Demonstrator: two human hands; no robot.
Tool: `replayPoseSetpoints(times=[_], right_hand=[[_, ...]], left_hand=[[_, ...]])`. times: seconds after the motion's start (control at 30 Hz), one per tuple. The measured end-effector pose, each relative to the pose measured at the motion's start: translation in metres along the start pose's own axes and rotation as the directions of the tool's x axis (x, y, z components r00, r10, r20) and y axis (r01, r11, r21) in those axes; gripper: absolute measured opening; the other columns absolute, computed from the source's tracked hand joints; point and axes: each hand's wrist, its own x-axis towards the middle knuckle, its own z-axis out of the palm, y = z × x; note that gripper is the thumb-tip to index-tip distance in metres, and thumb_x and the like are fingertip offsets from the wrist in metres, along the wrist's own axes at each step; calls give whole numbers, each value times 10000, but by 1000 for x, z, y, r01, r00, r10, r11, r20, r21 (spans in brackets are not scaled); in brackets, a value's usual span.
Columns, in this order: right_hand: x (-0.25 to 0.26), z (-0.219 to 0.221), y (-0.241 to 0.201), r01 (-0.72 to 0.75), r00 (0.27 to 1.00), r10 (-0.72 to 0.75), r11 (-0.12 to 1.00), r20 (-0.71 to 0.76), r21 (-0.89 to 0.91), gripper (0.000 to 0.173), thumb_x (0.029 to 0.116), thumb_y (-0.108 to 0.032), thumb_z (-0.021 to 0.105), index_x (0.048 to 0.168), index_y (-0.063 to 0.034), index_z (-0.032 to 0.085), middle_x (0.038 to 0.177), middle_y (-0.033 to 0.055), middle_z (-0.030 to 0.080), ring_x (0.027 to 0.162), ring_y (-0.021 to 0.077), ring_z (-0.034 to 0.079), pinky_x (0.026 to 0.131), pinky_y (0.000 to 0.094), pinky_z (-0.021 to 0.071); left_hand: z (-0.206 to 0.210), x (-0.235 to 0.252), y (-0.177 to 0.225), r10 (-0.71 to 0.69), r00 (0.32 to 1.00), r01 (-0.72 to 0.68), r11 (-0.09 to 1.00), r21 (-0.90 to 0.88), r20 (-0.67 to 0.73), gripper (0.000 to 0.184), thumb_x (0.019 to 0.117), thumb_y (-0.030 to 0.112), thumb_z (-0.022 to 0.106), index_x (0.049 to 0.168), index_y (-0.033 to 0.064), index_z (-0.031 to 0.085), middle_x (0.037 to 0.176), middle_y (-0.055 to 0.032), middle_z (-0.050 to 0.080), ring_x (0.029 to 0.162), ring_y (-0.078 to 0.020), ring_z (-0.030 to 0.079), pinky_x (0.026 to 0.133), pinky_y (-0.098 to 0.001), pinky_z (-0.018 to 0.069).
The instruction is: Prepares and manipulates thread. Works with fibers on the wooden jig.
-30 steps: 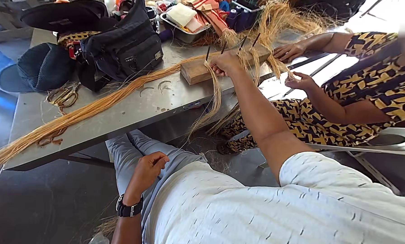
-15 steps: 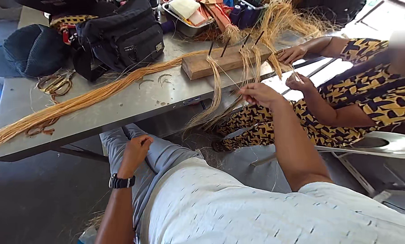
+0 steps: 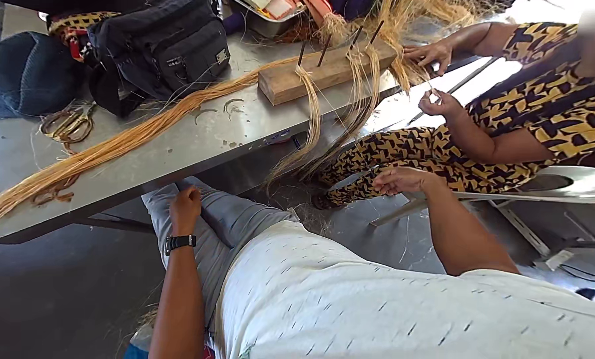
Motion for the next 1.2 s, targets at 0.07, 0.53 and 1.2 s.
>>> replayPoseSetpoints(times=[0.07, 0.53, 1.2], right_hand=[[5, 26, 9, -56, 988, 65, 996, 142, -69, 231, 1086, -147, 467, 1192, -15, 625, 1089, 92, 705, 951, 195, 687, 859, 396, 562], [-17, 39, -107, -105, 994, 72, 834, -82, -541, 327, 1062, -188, 580, 1308, 23, 623, 1211, 252, 646, 1053, 367, 611, 945, 560, 466], [21, 101, -344, 165, 428, -675, 712, -601, -682, 241, 988, -196, 623, 1134, -27, 715, 1260, 226, 631, 1218, 403, 587, 994, 608, 467]], left_hand=[[8, -4, -3, -11, 999, 9, 999, 45, 37, 340, 1076, 296, 509, 1164, 46, 722, 1107, -200, 719, 1095, -373, 675, 976, -619, 488], [4, -38, 3, -40, 992, -2, 943, 332, 119, 344, 1077, 328, 482, 1157, 93, 721, 1146, -183, 722, 1130, -399, 668, 940, -638, 490], [7, -37, -21, -65, 985, 8, 940, 340, 157, 342, 1077, 340, 478, 1162, 113, 719, 1141, -178, 725, 1128, -396, 670, 944, -625, 492]])
